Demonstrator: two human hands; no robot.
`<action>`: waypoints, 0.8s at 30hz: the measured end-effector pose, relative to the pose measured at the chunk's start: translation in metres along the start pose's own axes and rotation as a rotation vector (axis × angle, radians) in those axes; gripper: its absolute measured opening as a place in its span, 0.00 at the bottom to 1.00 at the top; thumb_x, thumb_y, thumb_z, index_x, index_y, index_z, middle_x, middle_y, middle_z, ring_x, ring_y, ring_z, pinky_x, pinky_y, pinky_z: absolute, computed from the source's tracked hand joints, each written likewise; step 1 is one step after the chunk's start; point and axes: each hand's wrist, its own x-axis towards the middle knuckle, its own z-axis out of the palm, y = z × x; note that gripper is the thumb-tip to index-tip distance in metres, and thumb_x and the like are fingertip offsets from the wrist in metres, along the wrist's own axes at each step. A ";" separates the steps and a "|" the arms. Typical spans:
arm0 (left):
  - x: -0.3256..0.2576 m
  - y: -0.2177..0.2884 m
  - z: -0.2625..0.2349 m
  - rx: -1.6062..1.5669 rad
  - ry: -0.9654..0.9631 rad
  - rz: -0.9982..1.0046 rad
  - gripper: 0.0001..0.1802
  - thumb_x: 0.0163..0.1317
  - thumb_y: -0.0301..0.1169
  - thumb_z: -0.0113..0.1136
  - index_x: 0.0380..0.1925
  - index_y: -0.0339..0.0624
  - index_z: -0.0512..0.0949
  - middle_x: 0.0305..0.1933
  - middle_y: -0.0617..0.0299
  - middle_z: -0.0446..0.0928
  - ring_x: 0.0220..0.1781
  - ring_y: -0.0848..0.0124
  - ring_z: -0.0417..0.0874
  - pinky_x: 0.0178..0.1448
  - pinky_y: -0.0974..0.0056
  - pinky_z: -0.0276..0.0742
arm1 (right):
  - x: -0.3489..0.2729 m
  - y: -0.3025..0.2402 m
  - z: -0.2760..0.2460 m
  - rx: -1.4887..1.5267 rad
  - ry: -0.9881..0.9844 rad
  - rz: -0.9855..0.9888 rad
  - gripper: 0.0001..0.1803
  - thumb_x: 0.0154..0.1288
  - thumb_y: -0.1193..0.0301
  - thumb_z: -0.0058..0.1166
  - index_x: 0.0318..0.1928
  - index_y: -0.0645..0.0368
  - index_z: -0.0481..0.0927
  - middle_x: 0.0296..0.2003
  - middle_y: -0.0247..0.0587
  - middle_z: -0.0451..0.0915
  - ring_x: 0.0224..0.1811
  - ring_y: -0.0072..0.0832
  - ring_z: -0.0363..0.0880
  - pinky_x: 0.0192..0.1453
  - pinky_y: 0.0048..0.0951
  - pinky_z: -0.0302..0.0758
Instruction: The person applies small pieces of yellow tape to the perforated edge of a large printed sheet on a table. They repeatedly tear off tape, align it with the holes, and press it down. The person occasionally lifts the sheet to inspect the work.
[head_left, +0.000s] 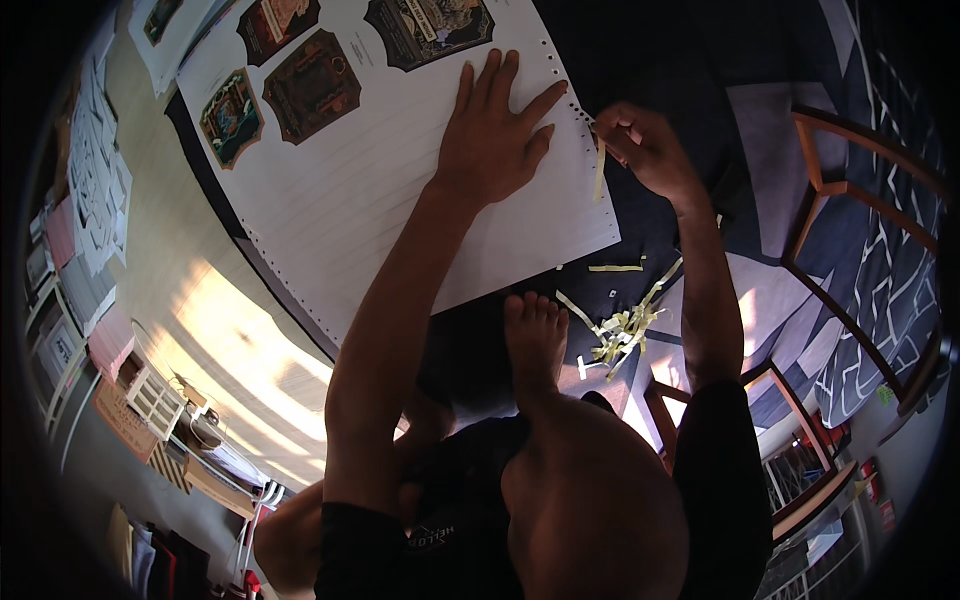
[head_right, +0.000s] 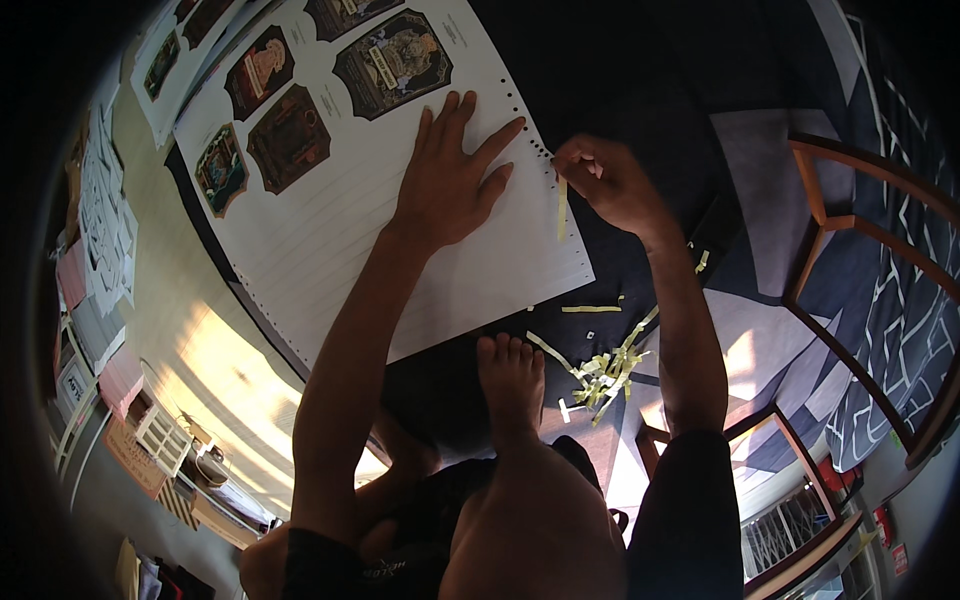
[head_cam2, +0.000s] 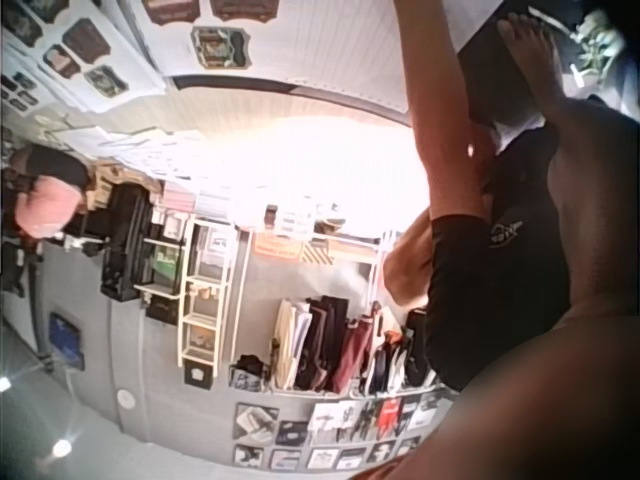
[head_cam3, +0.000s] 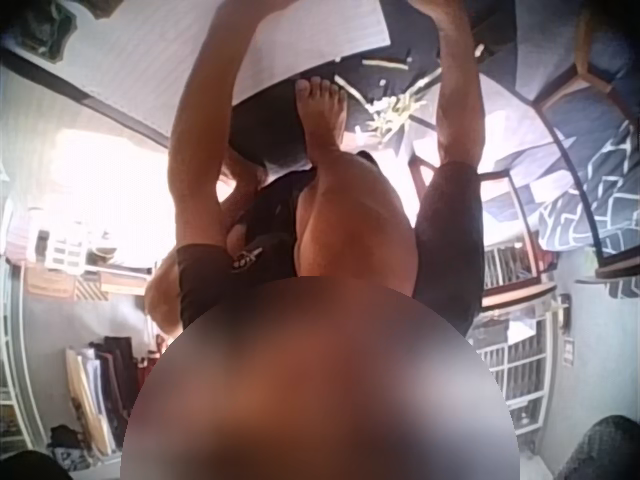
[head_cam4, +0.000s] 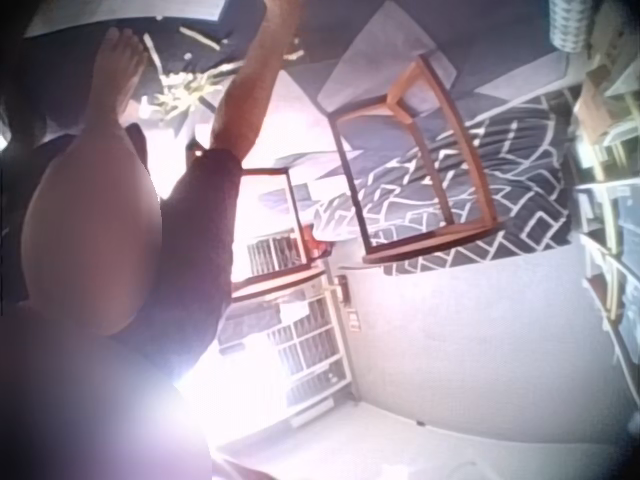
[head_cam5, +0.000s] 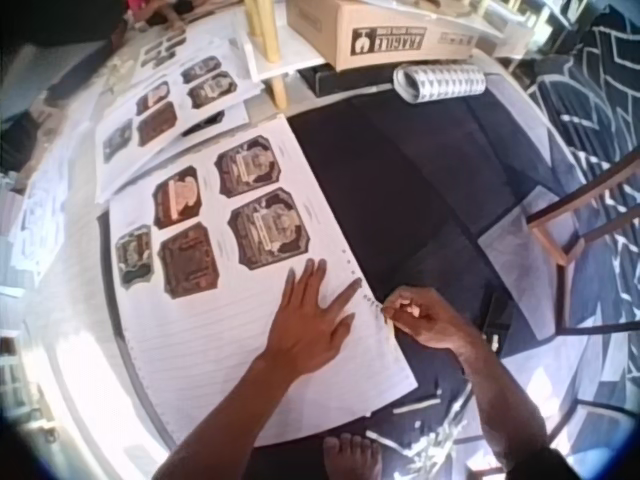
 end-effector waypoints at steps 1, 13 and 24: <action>0.000 0.002 -0.001 -0.009 -0.011 -0.004 0.27 0.72 0.43 0.57 0.70 0.64 0.73 0.76 0.35 0.58 0.81 0.38 0.55 0.81 0.33 0.48 | 0.000 0.001 0.000 -0.003 0.008 0.000 0.07 0.76 0.71 0.55 0.42 0.62 0.83 0.32 0.32 0.84 0.33 0.14 0.77 0.39 0.22 0.72; -0.009 0.010 0.003 0.014 -0.020 0.025 0.26 0.71 0.41 0.57 0.69 0.66 0.74 0.76 0.32 0.56 0.81 0.38 0.54 0.80 0.29 0.46 | -0.002 0.004 0.003 -0.008 0.022 0.012 0.07 0.75 0.73 0.55 0.42 0.63 0.83 0.31 0.30 0.83 0.32 0.15 0.75 0.37 0.23 0.71; -0.009 0.012 0.000 -0.032 -0.018 0.006 0.29 0.70 0.41 0.59 0.71 0.61 0.71 0.77 0.32 0.56 0.81 0.38 0.54 0.80 0.31 0.46 | -0.013 0.004 0.004 -0.012 0.019 0.020 0.07 0.75 0.72 0.56 0.42 0.63 0.83 0.32 0.32 0.83 0.31 0.15 0.75 0.36 0.24 0.71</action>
